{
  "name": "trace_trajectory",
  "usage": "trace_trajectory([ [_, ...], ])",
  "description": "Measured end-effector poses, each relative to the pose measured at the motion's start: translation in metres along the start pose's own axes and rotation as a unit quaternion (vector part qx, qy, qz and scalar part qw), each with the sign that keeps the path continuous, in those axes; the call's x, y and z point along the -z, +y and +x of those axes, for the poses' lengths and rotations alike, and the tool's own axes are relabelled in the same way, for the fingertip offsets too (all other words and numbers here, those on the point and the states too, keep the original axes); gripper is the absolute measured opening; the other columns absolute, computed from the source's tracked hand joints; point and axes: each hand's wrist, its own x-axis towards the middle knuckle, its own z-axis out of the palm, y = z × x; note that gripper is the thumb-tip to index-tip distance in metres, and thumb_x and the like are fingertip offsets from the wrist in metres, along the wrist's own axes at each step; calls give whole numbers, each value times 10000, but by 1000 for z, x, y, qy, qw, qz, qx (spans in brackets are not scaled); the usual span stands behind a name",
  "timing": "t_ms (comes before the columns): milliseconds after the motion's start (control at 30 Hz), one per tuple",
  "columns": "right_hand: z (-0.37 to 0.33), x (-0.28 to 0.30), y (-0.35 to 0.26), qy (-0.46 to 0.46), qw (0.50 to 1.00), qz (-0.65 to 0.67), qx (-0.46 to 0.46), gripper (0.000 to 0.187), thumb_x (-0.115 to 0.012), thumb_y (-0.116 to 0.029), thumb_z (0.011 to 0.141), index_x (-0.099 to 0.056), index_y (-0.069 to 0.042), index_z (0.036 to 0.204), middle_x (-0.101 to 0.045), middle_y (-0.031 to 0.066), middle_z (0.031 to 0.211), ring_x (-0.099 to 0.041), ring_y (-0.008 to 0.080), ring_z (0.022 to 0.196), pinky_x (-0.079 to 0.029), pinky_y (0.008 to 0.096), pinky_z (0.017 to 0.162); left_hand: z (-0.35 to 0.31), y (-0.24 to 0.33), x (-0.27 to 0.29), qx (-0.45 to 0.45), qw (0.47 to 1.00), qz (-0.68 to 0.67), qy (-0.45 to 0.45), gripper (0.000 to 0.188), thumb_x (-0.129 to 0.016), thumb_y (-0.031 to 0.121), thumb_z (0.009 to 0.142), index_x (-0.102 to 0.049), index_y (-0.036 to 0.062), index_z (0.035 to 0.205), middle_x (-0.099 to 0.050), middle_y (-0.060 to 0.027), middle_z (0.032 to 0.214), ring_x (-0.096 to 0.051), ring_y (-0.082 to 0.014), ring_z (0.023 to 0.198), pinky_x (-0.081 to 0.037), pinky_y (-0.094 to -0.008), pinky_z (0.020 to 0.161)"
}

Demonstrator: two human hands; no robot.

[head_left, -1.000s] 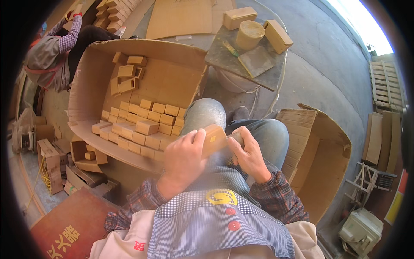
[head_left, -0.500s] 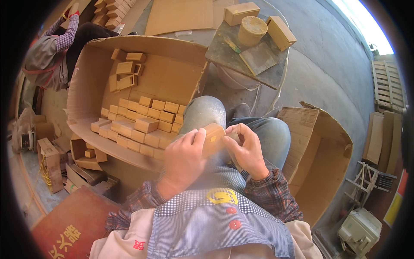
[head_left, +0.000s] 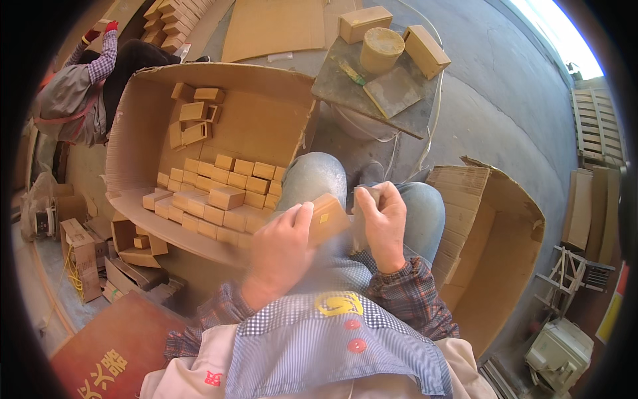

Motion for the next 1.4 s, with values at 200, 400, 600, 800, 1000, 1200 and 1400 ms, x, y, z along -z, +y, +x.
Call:
trace_trajectory([
  [200,-51,-5,5,-58,972,88,-212,218,-734,-152,1004,-570,-74,884,-637,-16,845,-570,43,746,-482,228,648,-5,8,-6,45,999,13,-15,738,-892,196,750,-536,60,1382,-719,-152,1176,-736,-359,1001,-599,-453,791],
  [400,-52,-22,23,4,984,116,-133,224,-690,-144,1040,-543,-84,883,-620,-35,828,-537,36,674,-457,232,587,-7,15,-12,39,999,23,-3,703,-864,237,791,-517,23,1364,-723,-177,1132,-742,-372,934,-598,-469,744],
  [600,-44,-26,21,47,984,136,-101,211,-700,-188,1030,-588,-35,935,-665,32,848,-608,84,715,-511,263,633,-7,15,-13,42,999,30,-5,604,-828,266,831,-524,7,1284,-723,-188,1041,-741,-380,860,-596,-474,701],
  [800,-39,-29,34,31,979,155,-128,256,-702,-242,1042,-594,-25,962,-680,55,866,-631,104,665,-527,275,587,-3,20,-9,65,997,25,-42,601,-816,280,840,-513,5,1279,-720,-193,1032,-741,-389,864,-594,-480,700],
  [1000,-18,-15,37,-1,983,135,-121,254,-653,-311,1077,-626,-72,996,-652,10,850,-607,87,673,-504,259,565,-5,13,3,37,990,-77,-108,852,-839,379,822,-450,-33,1458,-649,-263,1276,-719,-388,1068,-594,-484,871],
  [1200,-12,5,40,-79,972,164,-150,236,-654,-307,1078,-611,-93,989,-641,-10,870,-595,72,698,-502,250,592,44,-30,8,-20,948,-239,-210,983,-884,448,778,-417,118,1578,-423,-212,1546,-631,-382,1216,-520,-458,1066],
  [1400,-42,4,35,-111,965,164,-173,197,-655,-268,1079,-629,-75,1052,-647,-20,938,-579,47,810,-492,238,706,-4,-17,-15,-54,947,-303,-91,813,-891,384,771,-514,142,1450,-465,-176,1349,-516,-365,1321,-454,-468,1126],
])
